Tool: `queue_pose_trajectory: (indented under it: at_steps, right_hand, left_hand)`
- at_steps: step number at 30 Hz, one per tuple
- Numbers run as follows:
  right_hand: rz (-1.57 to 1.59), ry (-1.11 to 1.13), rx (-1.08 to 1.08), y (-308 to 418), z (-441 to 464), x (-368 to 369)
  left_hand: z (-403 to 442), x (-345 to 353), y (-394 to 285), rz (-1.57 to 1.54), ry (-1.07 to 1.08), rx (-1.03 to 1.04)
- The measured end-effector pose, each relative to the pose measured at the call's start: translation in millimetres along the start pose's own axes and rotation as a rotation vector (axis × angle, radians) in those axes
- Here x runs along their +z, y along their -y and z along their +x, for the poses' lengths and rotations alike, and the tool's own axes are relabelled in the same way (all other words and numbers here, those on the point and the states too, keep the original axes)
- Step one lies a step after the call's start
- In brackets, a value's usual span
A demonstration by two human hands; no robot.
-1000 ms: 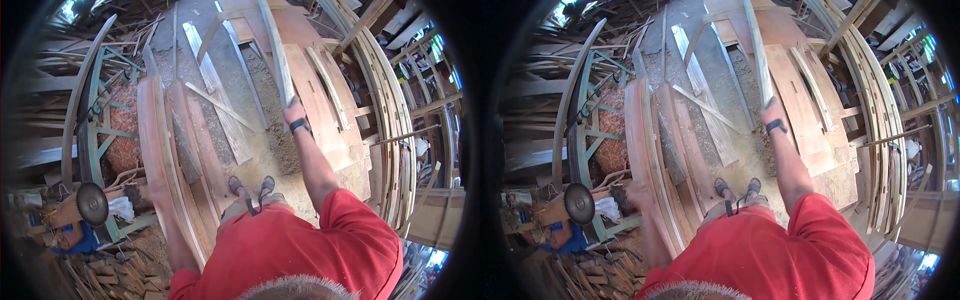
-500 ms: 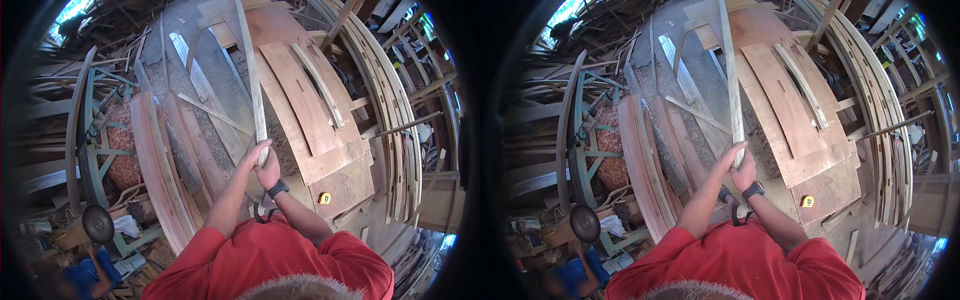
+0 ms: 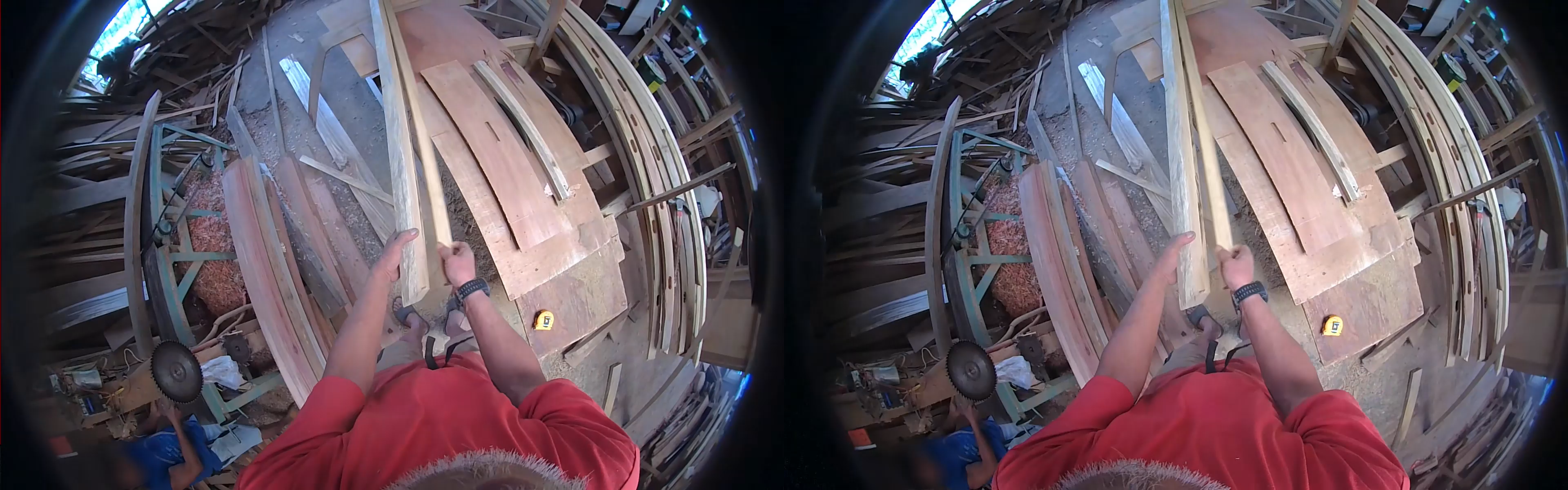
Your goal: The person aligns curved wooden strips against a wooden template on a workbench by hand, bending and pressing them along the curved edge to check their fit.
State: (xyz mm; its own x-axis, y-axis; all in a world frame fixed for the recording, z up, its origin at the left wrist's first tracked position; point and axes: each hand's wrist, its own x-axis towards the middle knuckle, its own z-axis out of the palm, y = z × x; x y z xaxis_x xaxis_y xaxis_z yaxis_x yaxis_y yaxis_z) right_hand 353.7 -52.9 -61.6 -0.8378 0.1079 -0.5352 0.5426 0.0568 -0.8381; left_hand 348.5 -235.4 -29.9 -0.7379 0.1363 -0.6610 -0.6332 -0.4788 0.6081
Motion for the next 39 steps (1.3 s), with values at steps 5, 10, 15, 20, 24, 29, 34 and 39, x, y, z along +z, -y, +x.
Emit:
queue_pose_trajectory:
  at_steps: [5,10,15,20,24,29,34,39]
  right_hand:
    - [-0.067,0.002,-0.165,33.4,2.9,-46.0]
    - [-0.199,0.095,-0.342,67.2,-1.1,-77.4]
    - [-0.870,-0.262,-0.382,136.9,-35.1,-91.4]
    - [-1.023,-0.321,-0.370,129.8,-28.0,-96.8]
    - [-1.019,-0.261,-0.351,123.8,-30.0,-88.3]
    - [-0.982,-0.176,-0.277,96.5,-17.2,-81.9]
    - [-0.280,0.269,-0.151,81.9,1.6,-81.8]
    - [0.257,0.493,0.102,109.2,-23.7,-70.8]
  left_hand:
    - [-13.9,-14.5,4.6,-0.193,-0.003,-0.060]
    - [-10.0,-25.3,6.2,-0.363,0.194,0.049]
    - [-39.8,-6.6,-5.2,-0.466,0.331,0.059]
    - [-6.2,-51.8,21.1,-0.237,0.100,-0.006]
    - [-26.1,-47.7,7.1,-0.057,-0.109,0.014]
    - [-34.6,-58.9,6.6,0.167,-0.199,0.162]
    - [-26.5,-67.1,14.6,0.313,-0.342,0.277]
    - [-33.8,-60.7,11.7,0.290,-0.332,0.219]
